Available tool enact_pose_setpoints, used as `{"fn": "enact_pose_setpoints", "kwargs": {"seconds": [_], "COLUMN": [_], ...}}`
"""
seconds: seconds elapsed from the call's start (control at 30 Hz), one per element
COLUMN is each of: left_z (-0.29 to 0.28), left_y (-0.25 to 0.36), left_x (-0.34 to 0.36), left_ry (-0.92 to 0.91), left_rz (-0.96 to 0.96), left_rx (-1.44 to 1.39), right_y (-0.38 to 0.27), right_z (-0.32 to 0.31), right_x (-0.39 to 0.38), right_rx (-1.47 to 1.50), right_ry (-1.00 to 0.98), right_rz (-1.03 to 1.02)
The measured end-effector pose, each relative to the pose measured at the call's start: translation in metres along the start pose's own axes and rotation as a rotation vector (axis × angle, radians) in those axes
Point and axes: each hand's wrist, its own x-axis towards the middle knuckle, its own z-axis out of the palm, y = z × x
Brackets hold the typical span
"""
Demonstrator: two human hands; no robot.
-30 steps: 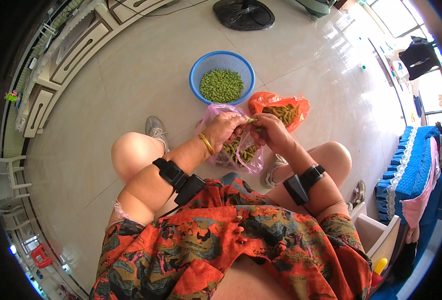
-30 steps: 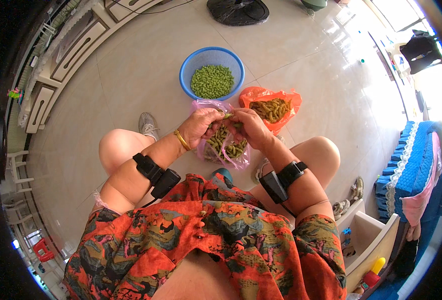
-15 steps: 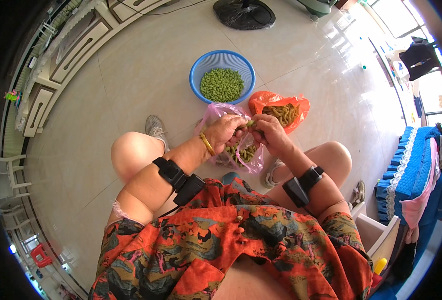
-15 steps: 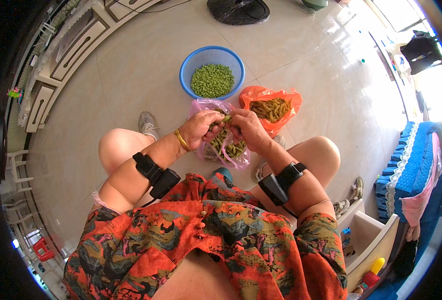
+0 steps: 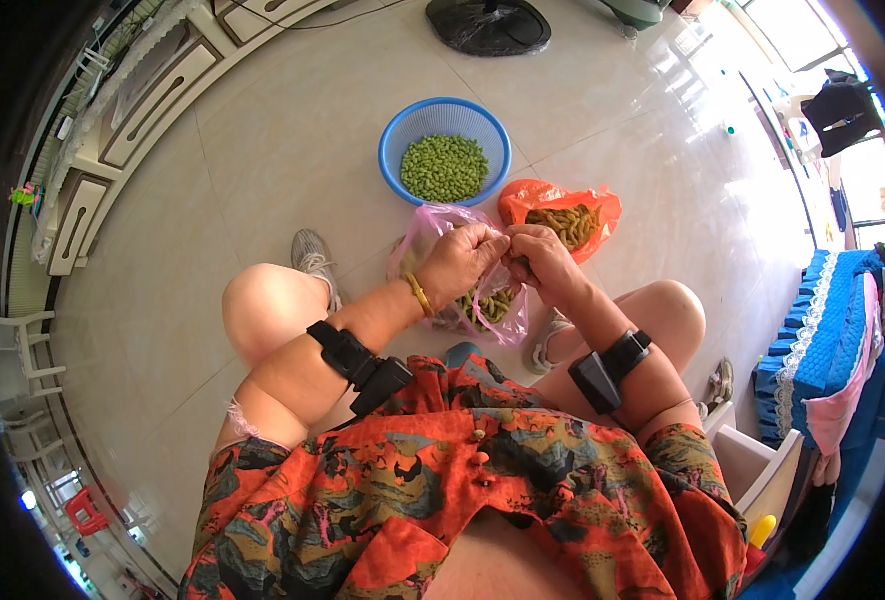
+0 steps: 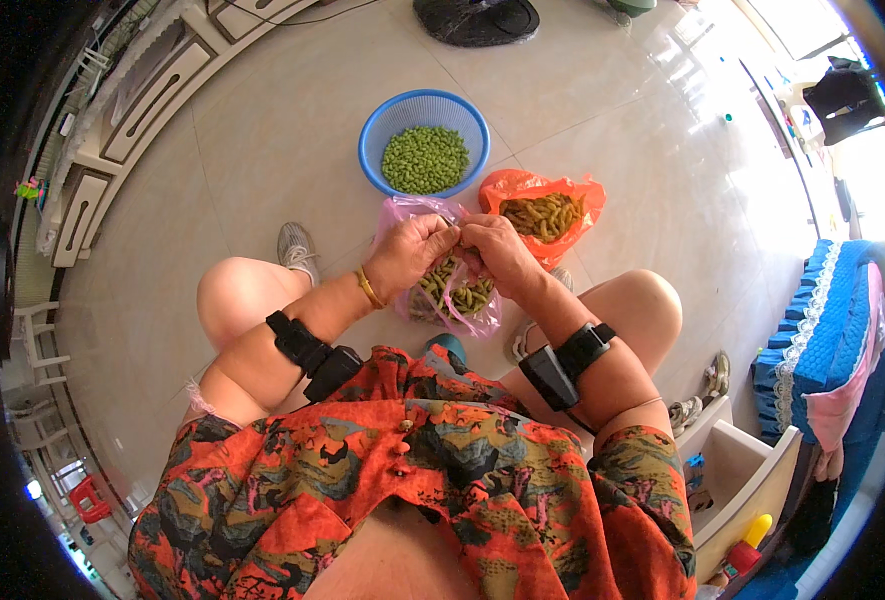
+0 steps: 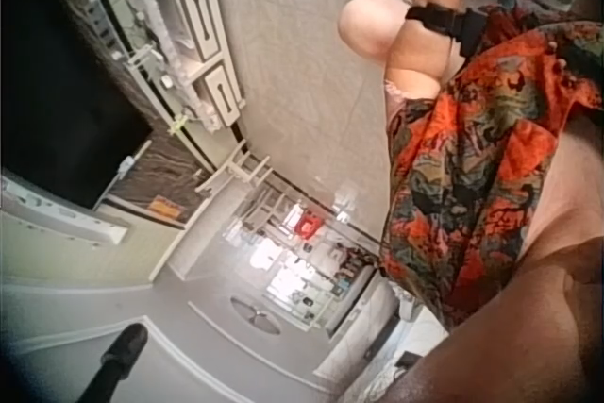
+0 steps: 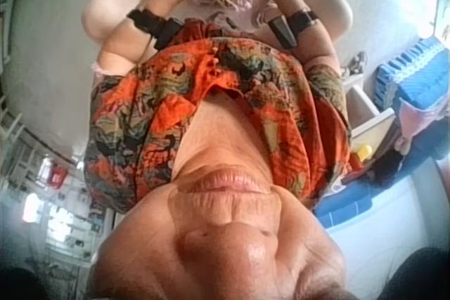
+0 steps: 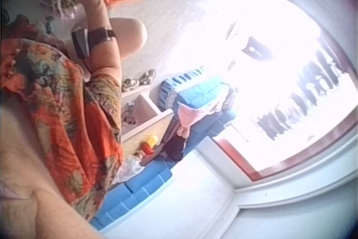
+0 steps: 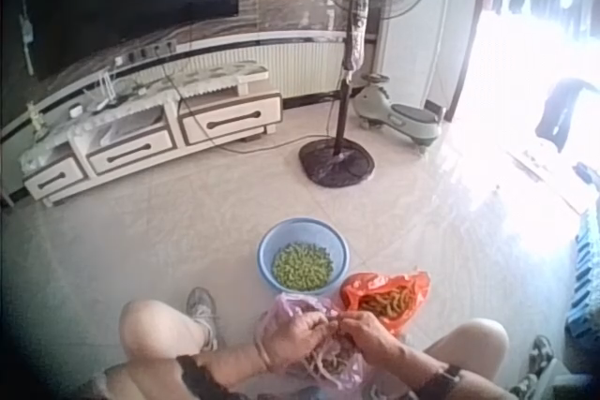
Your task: Manually shell peas from their pods into a bowl while seated.
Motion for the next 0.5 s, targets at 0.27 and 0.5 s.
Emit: {"fn": "enact_pose_setpoints", "kwargs": {"seconds": [0.27, 0.5], "left_z": [0.000, -0.002], "left_y": [0.016, 0.007], "left_x": [-0.006, -0.004], "left_ry": [-0.037, -0.041], "left_rz": [-0.242, -0.429], "left_rx": [-0.272, -0.488], "right_y": [-0.004, -0.005], "right_z": [0.003, 0.003], "right_x": [-0.005, -0.006], "right_rx": [-0.071, -0.085], "right_ry": [-0.030, -0.095], "right_rz": [0.000, -0.002]}}
